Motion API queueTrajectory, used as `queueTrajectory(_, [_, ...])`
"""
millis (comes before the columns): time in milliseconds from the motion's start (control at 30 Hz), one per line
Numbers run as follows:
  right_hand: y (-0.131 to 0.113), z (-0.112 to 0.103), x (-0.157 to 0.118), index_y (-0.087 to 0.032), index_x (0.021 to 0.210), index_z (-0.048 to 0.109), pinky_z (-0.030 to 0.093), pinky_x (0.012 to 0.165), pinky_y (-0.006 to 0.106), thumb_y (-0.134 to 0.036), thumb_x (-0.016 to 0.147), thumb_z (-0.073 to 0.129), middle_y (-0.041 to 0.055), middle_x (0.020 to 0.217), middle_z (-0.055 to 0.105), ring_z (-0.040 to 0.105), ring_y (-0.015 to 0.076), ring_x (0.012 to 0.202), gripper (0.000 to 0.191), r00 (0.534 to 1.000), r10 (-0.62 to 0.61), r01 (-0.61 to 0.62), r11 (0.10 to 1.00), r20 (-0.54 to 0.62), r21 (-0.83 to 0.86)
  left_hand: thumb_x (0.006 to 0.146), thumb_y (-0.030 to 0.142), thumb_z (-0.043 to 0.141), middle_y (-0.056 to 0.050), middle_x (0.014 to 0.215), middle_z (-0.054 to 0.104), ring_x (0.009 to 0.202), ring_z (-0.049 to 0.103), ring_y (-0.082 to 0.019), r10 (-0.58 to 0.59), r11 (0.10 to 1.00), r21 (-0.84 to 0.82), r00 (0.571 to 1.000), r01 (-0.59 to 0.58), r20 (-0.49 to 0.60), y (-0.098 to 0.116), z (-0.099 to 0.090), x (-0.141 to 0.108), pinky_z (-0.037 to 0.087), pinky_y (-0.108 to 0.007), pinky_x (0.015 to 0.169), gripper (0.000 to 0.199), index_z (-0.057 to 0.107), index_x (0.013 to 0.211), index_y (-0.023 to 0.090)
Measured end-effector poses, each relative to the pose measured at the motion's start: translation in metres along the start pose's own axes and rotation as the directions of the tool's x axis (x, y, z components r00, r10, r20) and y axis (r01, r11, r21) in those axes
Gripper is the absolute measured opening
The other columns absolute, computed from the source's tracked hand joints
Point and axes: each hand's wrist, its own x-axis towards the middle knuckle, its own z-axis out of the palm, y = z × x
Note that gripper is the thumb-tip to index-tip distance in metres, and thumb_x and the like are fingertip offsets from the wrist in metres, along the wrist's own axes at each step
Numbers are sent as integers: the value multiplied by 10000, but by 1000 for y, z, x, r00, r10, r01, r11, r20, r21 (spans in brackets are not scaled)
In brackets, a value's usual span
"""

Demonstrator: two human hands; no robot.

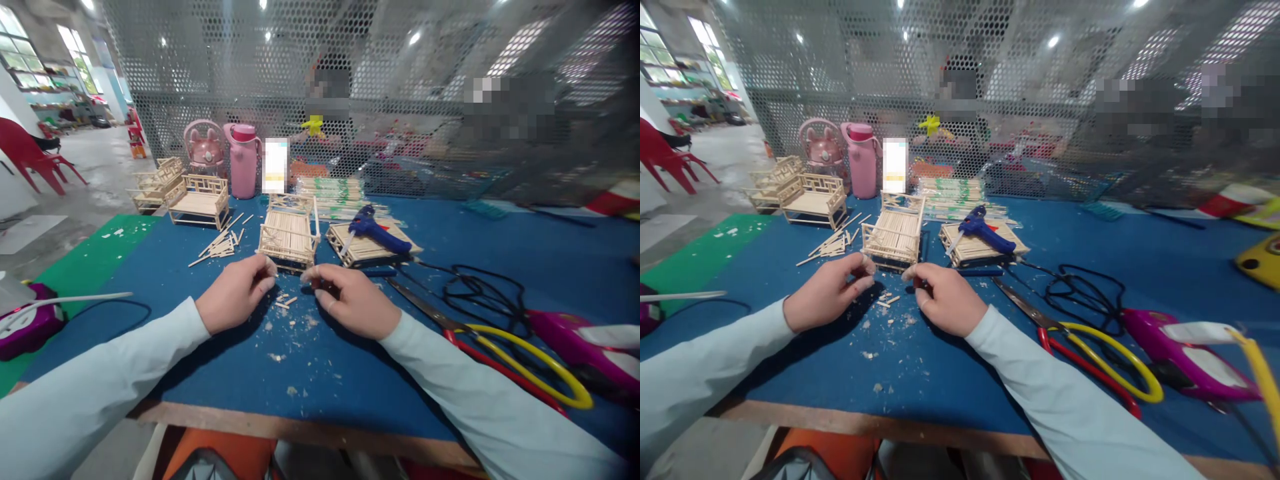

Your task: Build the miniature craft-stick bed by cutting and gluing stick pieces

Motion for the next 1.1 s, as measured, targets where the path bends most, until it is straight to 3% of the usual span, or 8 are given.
queueTrajectory(200, [-20,5,-1,-169,934,662,424,594,235,-293,813,543,27,720,638,534,112,602,210,995,-76,82,993,-69,81,776,138,501,7,758,569,669,529,-102,25,964,-265,996,-3,82,12,12,-6,439,-229,639,130,491,901,171])
queueTrajectory(433, [-27,10,1,-193,818,687,437,599,219,-232,785,574,-2,729,691,570,101,593,125,996,47,-29,973,-73,227,742,87,536,13,780,585,663,551,-97,12,973,-231,1000,-15,-13,14,23,-9,458,-229,648,479,414,1195,183])
queueTrajectory(567, [-25,8,3,-185,769,661,457,631,236,-245,803,540,1,723,682,587,113,630,139,988,129,-93,932,-82,349,754,107,561,-6,828,613,694,575,-96,-16,955,-295,999,2,-48,16,23,-8,480,-234,668,495,409,1220,180])
queueTrajectory(700, [-22,8,3,-177,786,623,468,594,256,-299,814,524,2,688,640,564,120,598,159,970,223,-155,868,-93,472,725,181,640,-28,853,627,748,580,-128,-75,979,-196,994,57,-84,18,19,-8,487,-275,696,308,551,1019,174])
queueTrajectory(800, [-21,8,2,-191,779,634,469,678,286,-276,814,538,22,760,622,575,141,703,133,956,143,-56,946,-257,320,713,272,666,-50,898,603,802,565,-157,-88,993,-103,968,65,-234,13,17,-6,485,-322,737,332,540,1000,164])
queueTrajectory(900, [-18,5,4,-215,797,654,462,745,337,-271,821,538,45,845,578,560,172,799,131,901,3,40,995,-433,89,684,279,690,-116,1176,512,1052,518,-214,-70,992,-126,896,15,-438,0,18,4,468,-363,839,656,365,1247,193])
queueTrajectory(1000, [-12,-1,12,-232,805,665,420,856,415,-274,820,544,69,995,559,522,223,965,129,836,-114,54,990,-537,-127,680,251,690,-154,1323,401,1185,448,-241,-33,986,-166,921,-35,-389,-16,18,20,429,-394,924,891,142,1382,223])
queueTrajectory(1100, [-3,-4,24,-226,795,669,344,957,472,-288,824,543,74,1188,506,447,262,1125,144,824,-198,58,962,-532,-267,675,298,698,-177,1382,325,1275,354,-274,41,991,-101,925,-85,-378,-20,13,33,342,-436,1017,975,54,1402,210])
